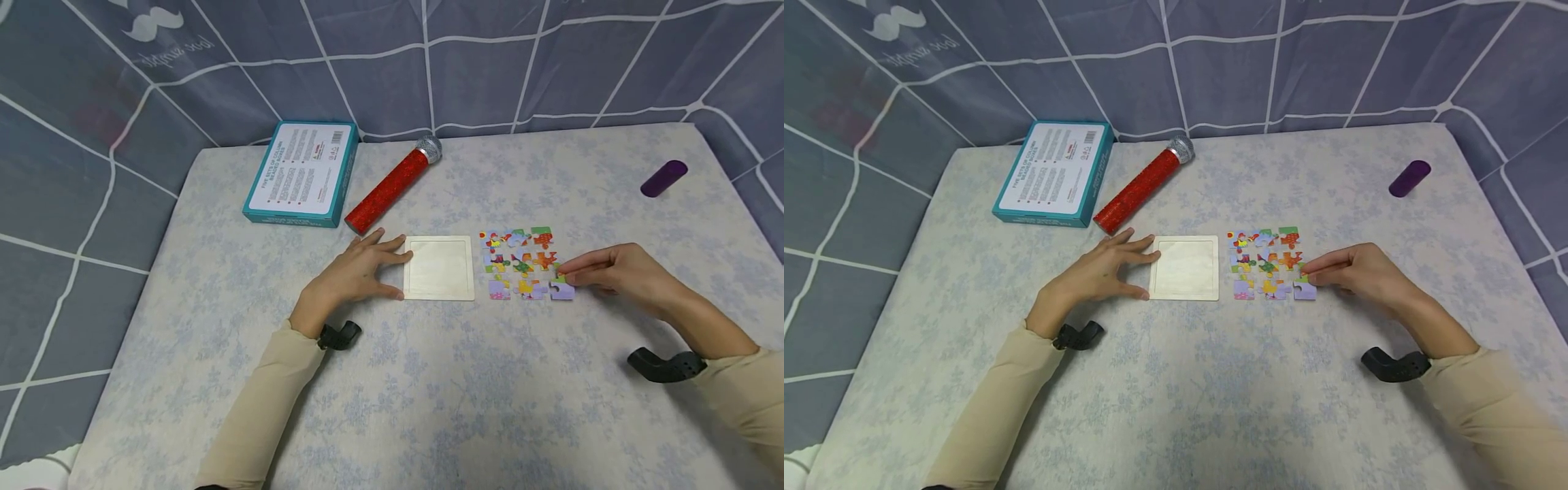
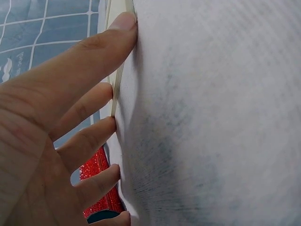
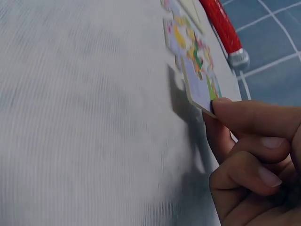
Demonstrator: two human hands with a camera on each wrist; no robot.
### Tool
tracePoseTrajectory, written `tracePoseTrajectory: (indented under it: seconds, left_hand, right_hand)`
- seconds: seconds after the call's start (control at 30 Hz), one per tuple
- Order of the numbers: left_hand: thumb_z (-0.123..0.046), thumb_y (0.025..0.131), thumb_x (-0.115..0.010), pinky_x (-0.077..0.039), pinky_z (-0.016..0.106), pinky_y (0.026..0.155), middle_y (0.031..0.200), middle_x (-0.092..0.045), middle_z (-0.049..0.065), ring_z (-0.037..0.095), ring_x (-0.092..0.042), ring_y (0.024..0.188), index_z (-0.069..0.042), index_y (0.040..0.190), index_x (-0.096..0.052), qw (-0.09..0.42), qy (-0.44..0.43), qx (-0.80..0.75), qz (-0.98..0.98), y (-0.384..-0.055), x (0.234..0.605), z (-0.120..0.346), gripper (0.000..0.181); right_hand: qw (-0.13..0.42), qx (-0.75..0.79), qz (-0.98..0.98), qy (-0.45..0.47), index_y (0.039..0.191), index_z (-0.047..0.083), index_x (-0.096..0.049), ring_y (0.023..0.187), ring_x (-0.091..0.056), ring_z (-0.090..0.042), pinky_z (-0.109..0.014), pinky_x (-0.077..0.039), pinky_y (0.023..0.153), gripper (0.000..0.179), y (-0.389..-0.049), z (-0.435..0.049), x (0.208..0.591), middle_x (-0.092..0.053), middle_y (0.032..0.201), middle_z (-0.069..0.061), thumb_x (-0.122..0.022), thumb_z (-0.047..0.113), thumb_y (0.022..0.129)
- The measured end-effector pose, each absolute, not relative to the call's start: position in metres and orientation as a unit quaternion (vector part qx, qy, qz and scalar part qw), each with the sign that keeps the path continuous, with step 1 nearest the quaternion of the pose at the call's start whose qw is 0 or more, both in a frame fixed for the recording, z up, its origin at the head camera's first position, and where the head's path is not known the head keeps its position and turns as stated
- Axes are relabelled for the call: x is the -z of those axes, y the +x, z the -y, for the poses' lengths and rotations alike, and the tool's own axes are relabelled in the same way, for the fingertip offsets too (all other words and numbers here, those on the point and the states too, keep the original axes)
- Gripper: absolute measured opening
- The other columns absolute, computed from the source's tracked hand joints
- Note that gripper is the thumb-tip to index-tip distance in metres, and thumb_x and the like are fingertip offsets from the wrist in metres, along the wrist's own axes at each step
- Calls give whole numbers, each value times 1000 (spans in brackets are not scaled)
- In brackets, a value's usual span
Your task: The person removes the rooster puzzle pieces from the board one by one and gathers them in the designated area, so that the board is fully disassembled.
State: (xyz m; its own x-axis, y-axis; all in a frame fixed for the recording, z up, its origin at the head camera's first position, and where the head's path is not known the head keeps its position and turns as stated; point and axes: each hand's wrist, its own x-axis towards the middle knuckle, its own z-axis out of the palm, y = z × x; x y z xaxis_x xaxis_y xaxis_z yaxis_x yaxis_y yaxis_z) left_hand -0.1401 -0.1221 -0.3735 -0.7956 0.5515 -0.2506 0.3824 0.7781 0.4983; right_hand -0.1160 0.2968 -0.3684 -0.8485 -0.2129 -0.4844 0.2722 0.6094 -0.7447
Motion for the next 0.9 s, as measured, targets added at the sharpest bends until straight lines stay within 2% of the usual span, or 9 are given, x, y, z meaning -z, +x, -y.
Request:
tracePoseTrajectory:
  seconds: [0.2,0.37,0.47,0.53,0.6,0.8,0.9]
  left_hand:
    - [-30,74,-87,-10,62,116,156,-35,5,36,-13,149,-17,140,-56,192,253,-220,-922,-140,374,123,74]
    - [-30,74,-87,-10,62,116,156,-35,5,36,-13,149,-17,140,-56,192,255,-219,-922,-140,374,123,74]
    - [-30,74,-87,-11,62,116,156,-35,5,36,-14,148,-16,139,-56,190,257,-217,-922,-140,374,123,74]
    - [-30,74,-87,-11,62,116,155,-36,5,36,-14,148,-16,139,-56,189,257,-217,-923,-140,374,123,74]
    - [-30,74,-88,-11,62,116,155,-36,5,36,-14,148,-16,139,-56,188,256,-217,-923,-140,373,123,74]
    - [-31,73,-88,-10,61,116,155,-36,4,35,-14,149,-17,139,-56,192,252,-215,-924,-140,372,122,74]
    - [-31,73,-88,-10,61,116,156,-35,4,35,-13,149,-17,139,-56,194,251,-215,-924,-139,372,121,75]
  right_hand:
    - [264,426,-865,19,121,7,-71,84,-48,-4,-24,-46,65,47,-119,-301,373,-67,107,21,-76,38,86]
    - [241,392,-888,7,118,9,-73,96,-49,8,-16,-46,73,47,-119,-293,371,-69,120,1,-75,43,85]
    - [227,365,-903,-8,114,10,-75,105,-53,1,-15,-46,75,43,-120,-289,369,-67,123,-11,-75,42,86]
    - [218,345,-913,-16,112,11,-77,106,-55,-6,-17,-47,73,39,-121,-286,369,-68,122,-14,-76,40,86]
    - [211,329,-920,-25,109,12,-78,103,-58,-10,-19,-48,71,34,-121,-284,368,-69,118,-14,-76,37,86]
    - [194,305,-932,-39,103,11,-79,79,-54,-5,-23,-44,60,23,-121,-280,366,-74,104,-10,-76,27,87]
    - [186,306,-933,-37,101,11,-80,80,-56,-5,-23,-44,61,22,-119,-279,366,-75,98,-7,-77,27,86]
